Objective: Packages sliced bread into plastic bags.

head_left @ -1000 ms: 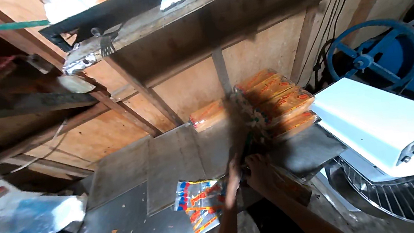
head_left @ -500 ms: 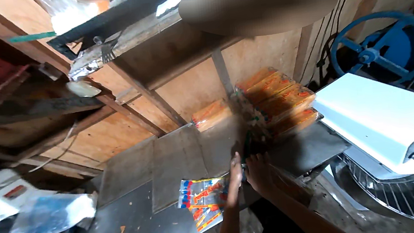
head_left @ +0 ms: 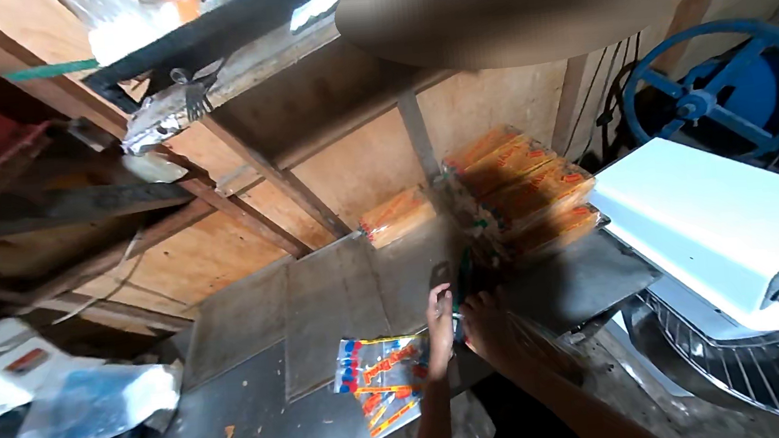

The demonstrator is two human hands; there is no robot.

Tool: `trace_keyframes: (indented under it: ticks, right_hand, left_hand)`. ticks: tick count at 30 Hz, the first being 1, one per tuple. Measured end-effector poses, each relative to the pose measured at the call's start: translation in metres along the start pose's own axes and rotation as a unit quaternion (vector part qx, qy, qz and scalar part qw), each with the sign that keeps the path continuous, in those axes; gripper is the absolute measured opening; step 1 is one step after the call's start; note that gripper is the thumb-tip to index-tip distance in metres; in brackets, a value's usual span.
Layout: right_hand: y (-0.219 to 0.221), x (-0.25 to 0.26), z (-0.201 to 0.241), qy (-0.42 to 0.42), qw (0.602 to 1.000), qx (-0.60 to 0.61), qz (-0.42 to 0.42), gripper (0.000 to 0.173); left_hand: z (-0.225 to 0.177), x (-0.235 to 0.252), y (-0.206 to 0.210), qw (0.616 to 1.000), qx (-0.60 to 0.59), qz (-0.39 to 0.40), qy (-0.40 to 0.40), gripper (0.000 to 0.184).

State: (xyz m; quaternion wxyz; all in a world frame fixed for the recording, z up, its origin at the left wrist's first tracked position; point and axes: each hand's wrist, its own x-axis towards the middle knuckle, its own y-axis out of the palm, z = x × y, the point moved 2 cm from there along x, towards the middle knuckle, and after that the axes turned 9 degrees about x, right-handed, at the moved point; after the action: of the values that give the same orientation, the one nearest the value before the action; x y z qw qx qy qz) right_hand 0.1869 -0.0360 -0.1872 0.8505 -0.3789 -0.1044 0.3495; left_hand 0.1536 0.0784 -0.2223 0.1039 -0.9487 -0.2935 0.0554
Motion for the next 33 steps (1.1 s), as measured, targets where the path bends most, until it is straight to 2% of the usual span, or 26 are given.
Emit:
trace_keyframes:
  ticks: [4,9,11,14,16,17,20,25,28,33]
  right_hand:
    - [-0.005,0.001,0.000,0.005,1.000,0.007,0.017,0.027]
    - [-0.001,0.001,0.005,0.009,0.999,-0.030,0.041,0.028]
    - [0.010,0.004,0.001,0.036,0.995,-0.045,0.082,0.034]
    - [0.042,-0.002,-0.012,0.082,0.992,-0.023,0.090,0.038]
    - [0.037,0.005,-0.014,0.096,0.989,-0.030,0.106,0.036]
    - [0.037,-0.001,-0.014,0.107,0.985,-0.034,0.134,0.038]
    - [0.029,0.000,-0.009,0.119,0.981,-0.024,0.150,0.043]
    - [0.033,-0.005,-0.013,0.099,0.990,0.033,0.092,0.047]
    - [0.034,-0.007,-0.022,0.096,0.989,0.031,0.106,0.047]
    - [0.029,0.000,-0.016,0.151,0.978,0.025,0.141,0.041]
  left_hand:
    - [0.005,-0.001,-0.001,0.999,-0.032,0.017,-0.037,0.038]
    - [0.011,0.006,-0.013,0.998,0.005,0.067,-0.008,0.040]
    - [0.033,0.006,-0.015,0.995,0.043,0.091,-0.025,0.044]
    - [0.055,-0.006,-0.013,0.981,0.125,0.074,-0.129,0.041]
    - [0.085,0.021,-0.005,0.980,0.146,0.058,-0.123,0.036]
    - [0.094,0.015,-0.005,0.979,0.148,0.056,-0.126,0.037]
    - [0.091,0.013,-0.006,0.984,0.126,0.061,-0.110,0.036]
    - [0.088,0.007,-0.008,0.983,0.129,0.070,-0.109,0.039]
    - [0.085,0.006,-0.011,0.989,0.084,0.074,-0.093,0.037]
    - [0.056,0.000,-0.015,0.988,0.041,0.114,-0.098,0.038]
